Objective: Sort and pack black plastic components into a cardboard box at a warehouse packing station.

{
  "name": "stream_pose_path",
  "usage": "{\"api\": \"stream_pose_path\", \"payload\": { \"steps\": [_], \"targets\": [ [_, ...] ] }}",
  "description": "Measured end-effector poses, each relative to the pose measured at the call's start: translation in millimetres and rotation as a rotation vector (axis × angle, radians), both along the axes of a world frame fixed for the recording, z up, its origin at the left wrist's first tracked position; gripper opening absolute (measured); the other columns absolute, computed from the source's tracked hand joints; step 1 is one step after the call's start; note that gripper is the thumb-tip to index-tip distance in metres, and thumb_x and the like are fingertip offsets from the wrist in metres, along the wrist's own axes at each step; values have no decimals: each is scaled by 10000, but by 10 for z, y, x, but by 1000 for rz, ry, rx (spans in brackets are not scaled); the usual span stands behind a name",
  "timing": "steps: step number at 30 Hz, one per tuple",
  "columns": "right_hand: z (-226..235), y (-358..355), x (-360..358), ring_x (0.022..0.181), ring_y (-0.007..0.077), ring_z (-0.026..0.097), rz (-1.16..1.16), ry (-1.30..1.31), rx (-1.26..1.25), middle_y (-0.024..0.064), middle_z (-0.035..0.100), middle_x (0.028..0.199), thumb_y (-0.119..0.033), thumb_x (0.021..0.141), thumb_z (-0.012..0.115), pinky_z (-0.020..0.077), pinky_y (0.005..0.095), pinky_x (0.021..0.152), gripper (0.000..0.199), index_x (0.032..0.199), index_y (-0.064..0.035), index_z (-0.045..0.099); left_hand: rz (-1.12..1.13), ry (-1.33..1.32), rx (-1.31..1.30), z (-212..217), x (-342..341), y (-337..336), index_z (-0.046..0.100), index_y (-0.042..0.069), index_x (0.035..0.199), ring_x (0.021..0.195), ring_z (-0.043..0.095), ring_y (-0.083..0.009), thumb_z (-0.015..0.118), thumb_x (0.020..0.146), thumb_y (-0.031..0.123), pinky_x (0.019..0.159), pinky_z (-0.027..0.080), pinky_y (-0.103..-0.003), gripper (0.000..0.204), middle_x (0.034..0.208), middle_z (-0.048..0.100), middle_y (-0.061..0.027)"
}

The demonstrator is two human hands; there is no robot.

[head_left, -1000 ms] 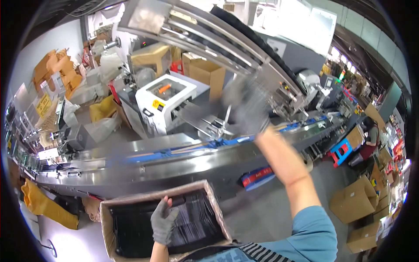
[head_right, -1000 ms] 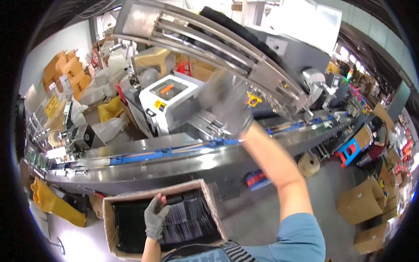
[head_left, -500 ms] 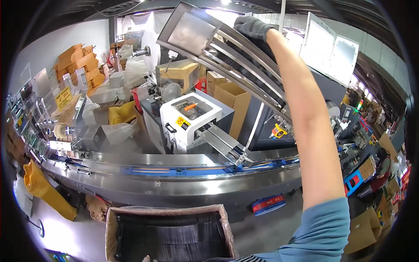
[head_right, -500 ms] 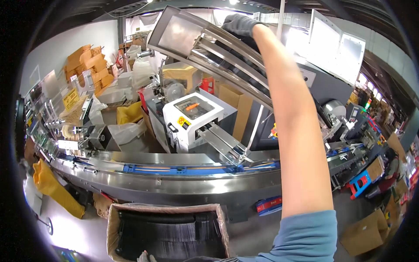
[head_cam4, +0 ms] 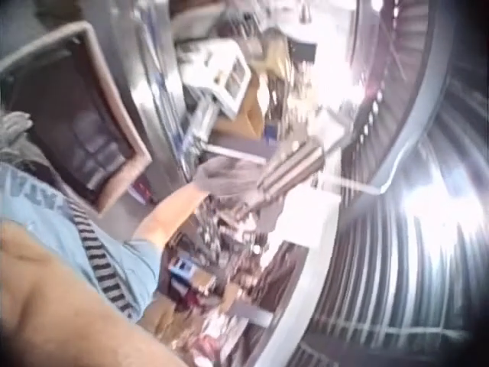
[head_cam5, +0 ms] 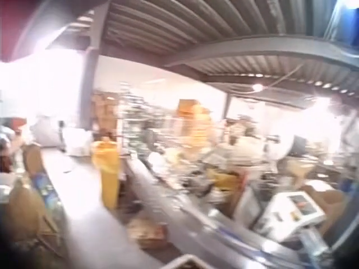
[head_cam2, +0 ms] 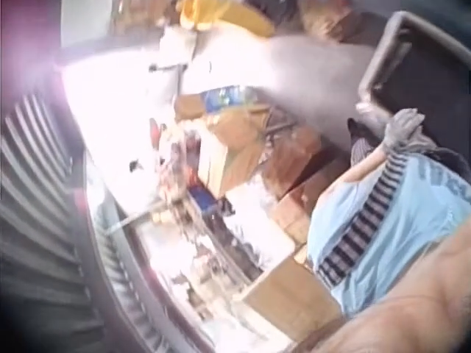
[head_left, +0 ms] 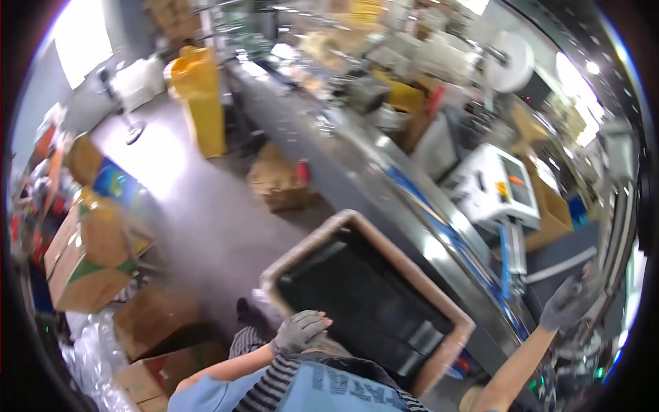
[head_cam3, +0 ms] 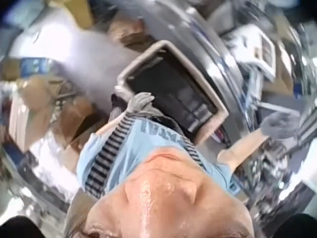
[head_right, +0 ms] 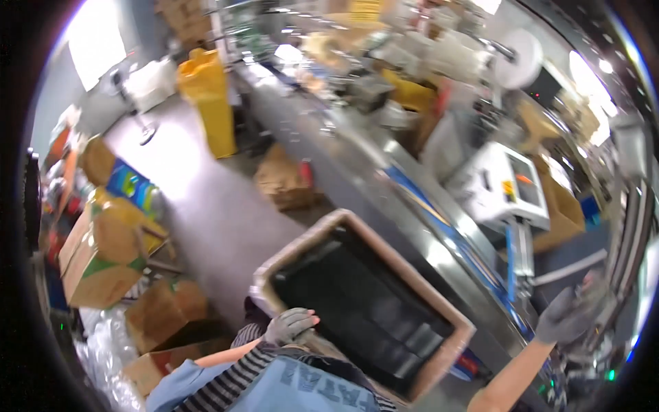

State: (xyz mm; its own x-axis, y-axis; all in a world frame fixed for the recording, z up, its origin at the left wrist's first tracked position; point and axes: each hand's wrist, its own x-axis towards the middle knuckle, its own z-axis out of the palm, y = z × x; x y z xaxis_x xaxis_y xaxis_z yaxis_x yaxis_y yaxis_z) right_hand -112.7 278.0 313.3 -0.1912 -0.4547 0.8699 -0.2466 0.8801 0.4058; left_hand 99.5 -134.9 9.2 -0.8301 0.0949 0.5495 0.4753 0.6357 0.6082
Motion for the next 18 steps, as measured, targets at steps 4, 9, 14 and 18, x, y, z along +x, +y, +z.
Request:
{"api": "stream_pose_path", "payload": {
  "steps": [4, 9, 14, 18],
  "targets": [
    [-1161, -1767, 75, 1023, 270, 564, 524, -111, -509, 126, 609, 1034, -158, 931, 541, 450, 386, 902, 241, 1091, 17, 583, 239, -1, -43, -216, 397, -1497, 620, 95, 1112, 968, 617, -268, 701, 745, 167, 822, 505, -374, 383, 1046, 636, -96],
    [-1949, -3760, -461, 937, 248, 616, 370, -397, -732, 121, 644, 1026, -64, 864, 548, 489, 330, 803, 207, 1054, -10, 611, 607, -486, -53, 11, 643, -3242, 629, 89, 1073, 941, 609, -318, 651, 774, 219, 808, 491, -425, 327, 1011, 648, -127],
    [-1847, -6798, -1237, 808, 264, 613, 781, -691, -435, 164, 617, 957, -175, 923, 510, 481, 371, 667, 169, 958, -65, 634, 690, -966, -133, -229, 950, -4691, 614, 98, 1110, 998, 601, -313, 636, 796, 324, 842, 486, -423, 388, 1069, 639, -120],
    [-2216, -8127, -2905, 1149, 289, 511, 587, -1177, -427, 220, 500, 1318, -417, 839, 627, 395, 357, 952, 551, 1289, -110, 544, 571, -954, -241, -217, 410, -5593, 582, 121, 1194, 1075, 576, -300, 635, 807, 350, 894, 471, -422, 453, 1161, 612, -116]
  ]
}}
